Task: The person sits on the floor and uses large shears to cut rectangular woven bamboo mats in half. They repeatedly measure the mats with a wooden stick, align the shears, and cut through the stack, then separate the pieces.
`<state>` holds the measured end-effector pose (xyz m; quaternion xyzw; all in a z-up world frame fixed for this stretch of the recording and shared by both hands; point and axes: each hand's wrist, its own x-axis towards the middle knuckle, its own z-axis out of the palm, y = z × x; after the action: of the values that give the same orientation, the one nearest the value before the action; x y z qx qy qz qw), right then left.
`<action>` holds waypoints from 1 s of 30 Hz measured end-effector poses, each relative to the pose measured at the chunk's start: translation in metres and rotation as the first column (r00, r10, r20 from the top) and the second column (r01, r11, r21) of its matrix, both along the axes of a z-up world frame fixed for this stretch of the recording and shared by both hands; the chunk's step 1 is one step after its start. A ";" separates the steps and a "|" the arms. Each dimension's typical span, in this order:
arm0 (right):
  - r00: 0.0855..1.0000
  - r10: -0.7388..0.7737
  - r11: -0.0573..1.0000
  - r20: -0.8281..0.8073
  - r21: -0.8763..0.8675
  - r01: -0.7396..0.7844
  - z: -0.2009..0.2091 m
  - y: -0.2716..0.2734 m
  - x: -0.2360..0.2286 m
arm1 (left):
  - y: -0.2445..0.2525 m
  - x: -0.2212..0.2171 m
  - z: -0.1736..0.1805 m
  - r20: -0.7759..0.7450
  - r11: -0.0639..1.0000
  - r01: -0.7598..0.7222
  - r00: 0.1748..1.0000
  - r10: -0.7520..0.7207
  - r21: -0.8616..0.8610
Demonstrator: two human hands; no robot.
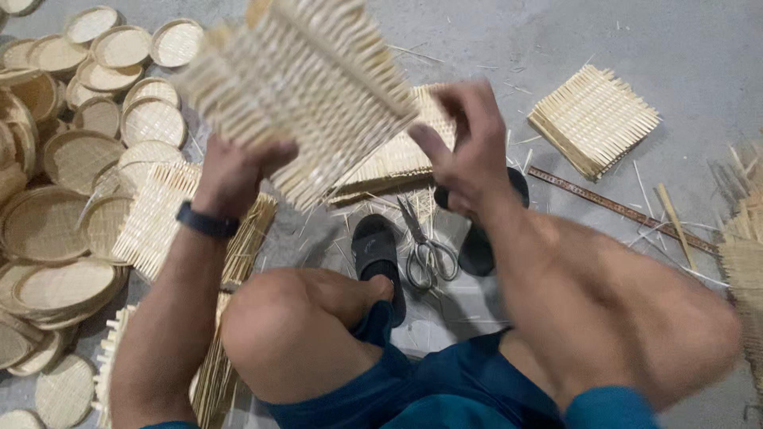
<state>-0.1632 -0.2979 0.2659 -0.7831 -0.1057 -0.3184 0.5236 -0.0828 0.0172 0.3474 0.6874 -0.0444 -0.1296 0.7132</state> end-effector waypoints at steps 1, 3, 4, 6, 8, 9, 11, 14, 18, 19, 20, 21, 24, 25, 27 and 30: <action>0.987 0.028 0.990 0.158 -0.143 -0.006 0.036 0.001 0.006 | -0.010 -0.003 0.016 0.026 0.998 0.055 0.998 -0.056 0.011; 0.985 0.042 0.948 0.167 -0.318 0.013 0.091 0.007 0.016 | -0.031 -0.011 0.041 0.074 0.985 0.167 0.983 -0.169 0.039; 1.000 0.003 0.935 0.027 -0.354 0.006 0.109 0.010 0.018 | -0.039 -0.016 0.051 0.087 0.979 0.193 0.976 -0.198 0.059; 0.995 -0.037 0.914 -0.088 -0.406 -0.002 0.130 0.009 0.020 | -0.055 -0.025 0.064 0.110 0.965 0.246 0.961 -0.256 0.096; 0.999 -0.034 0.898 -0.033 -0.439 0.016 0.134 0.000 0.012 | -0.073 -0.032 0.068 0.123 0.953 0.295 0.946 -0.301 0.069; 0.994 -0.078 0.880 -0.080 -0.475 0.031 0.134 -0.007 0.004 | -0.080 -0.035 0.067 0.127 0.946 0.319 0.938 -0.324 0.056; 0.971 -0.173 0.837 -0.167 -0.544 0.055 0.135 -0.027 -0.008 | -0.096 -0.040 0.062 0.099 0.941 0.337 0.936 -0.339 0.039; 0.884 -0.233 0.950 -0.404 -0.290 0.118 0.135 -0.052 -0.029 | -0.114 -0.038 0.057 0.073 0.912 0.409 0.911 -0.405 -0.040; 0.772 -0.281 0.959 -0.570 -0.205 0.198 0.139 -0.101 -0.030 | -0.132 -0.029 0.041 0.037 0.877 0.467 0.884 -0.466 -0.111; 0.805 -0.202 0.979 -0.558 -0.090 0.183 0.131 -0.112 -0.027 | -0.137 -0.025 0.035 0.011 0.871 0.476 0.878 -0.478 -0.124; 0.836 -0.124 0.986 -0.535 0.026 0.163 0.120 -0.122 -0.024 | -0.142 -0.021 0.029 -0.014 0.864 0.485 0.871 -0.491 -0.138; 0.873 -0.123 0.989 -0.472 0.009 0.144 0.106 -0.129 -0.022 | -0.144 -0.018 0.025 -0.040 0.857 0.494 0.863 -0.504 -0.148; 0.932 -0.120 0.993 -0.341 -0.033 0.116 0.073 -0.150 -0.017 | -0.152 -0.005 0.015 -0.066 0.851 0.521 0.849 -0.524 -0.063; 0.930 -0.127 0.992 -0.344 -0.034 0.123 0.069 -0.156 -0.018 | -0.155 -0.002 0.013 -0.062 0.850 0.522 0.848 -0.526 -0.072; 0.901 -0.201 0.978 -0.383 -0.031 0.205 0.069 -0.168 -0.022 | -0.162 0.003 0.010 -0.050 0.846 0.526 0.846 -0.531 -0.089; 0.872 -0.205 0.963 -0.445 0.069 0.261 0.082 -0.188 -0.043 | -0.168 0.012 0.003 -0.072 0.892 0.449 0.889 -0.453 -0.059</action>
<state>-0.2063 -0.4858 0.3480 -0.8062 0.1295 -0.2029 0.5404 -0.0710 -0.1512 0.3507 0.6377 -0.1755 -0.3192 0.6787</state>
